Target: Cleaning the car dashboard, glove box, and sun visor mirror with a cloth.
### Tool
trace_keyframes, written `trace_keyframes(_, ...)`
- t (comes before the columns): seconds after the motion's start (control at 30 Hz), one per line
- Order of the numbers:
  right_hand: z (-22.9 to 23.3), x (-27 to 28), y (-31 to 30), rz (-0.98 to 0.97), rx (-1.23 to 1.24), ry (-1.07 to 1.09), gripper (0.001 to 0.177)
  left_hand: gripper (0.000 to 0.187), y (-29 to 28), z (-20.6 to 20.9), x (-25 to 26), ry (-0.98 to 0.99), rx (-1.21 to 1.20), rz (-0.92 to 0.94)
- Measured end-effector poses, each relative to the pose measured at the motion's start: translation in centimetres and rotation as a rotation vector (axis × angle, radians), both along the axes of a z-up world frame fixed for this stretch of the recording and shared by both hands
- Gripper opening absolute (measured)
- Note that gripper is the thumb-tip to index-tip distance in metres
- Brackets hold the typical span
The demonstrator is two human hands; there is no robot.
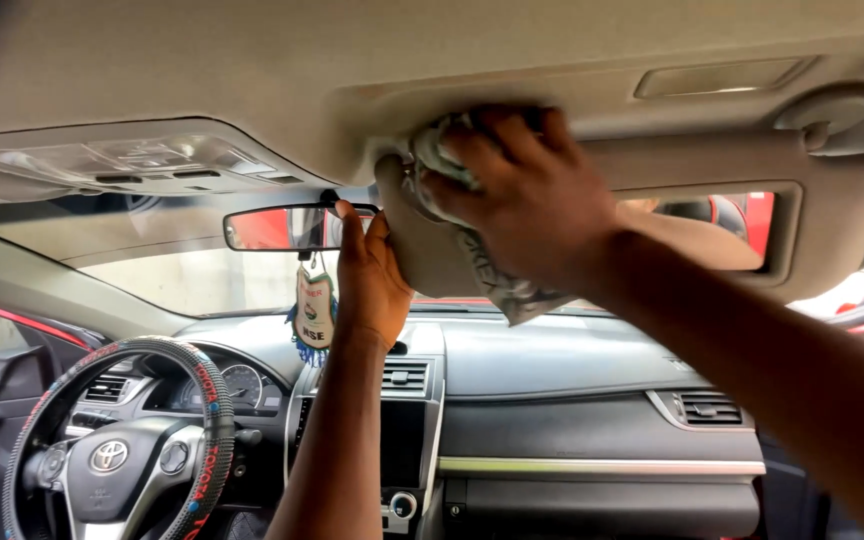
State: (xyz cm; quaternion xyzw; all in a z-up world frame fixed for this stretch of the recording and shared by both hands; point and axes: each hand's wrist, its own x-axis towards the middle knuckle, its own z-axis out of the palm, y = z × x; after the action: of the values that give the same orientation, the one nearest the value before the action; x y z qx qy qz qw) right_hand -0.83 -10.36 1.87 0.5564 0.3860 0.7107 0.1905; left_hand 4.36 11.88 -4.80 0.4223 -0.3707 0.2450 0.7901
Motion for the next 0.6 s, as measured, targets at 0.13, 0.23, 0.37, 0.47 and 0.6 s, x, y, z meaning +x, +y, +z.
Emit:
trace_keyframes(0.13,-2.6,0.5,2.8,0.038,0.125,-0.032,0.051,0.088,0.2,-0.8,0.4,-0.050,-0.019,-0.057)
trace_keyframes(0.23,-2.9,0.7,2.0,0.077,-0.001,-0.010,0.060,0.084,0.7,-0.2,0.7,-0.113,0.001,-0.152)
trace_keyframes(0.37,-3.7,0.4,-2.4,0.035,-0.156,0.016,0.049,0.061,-0.3,-0.6,0.4,-0.125,0.002,-0.024)
trace_keyframes(0.47,-3.5,-0.1,-5.6,-0.009,-0.120,0.023,0.052,0.054,-0.9,-0.4,0.4,-0.110,0.072,0.192)
trace_keyframes(0.6,-3.8,-0.6,-11.0,-0.047,0.077,0.048,0.054,0.057,-0.5,-0.2,1.0,-0.089,0.185,0.460)
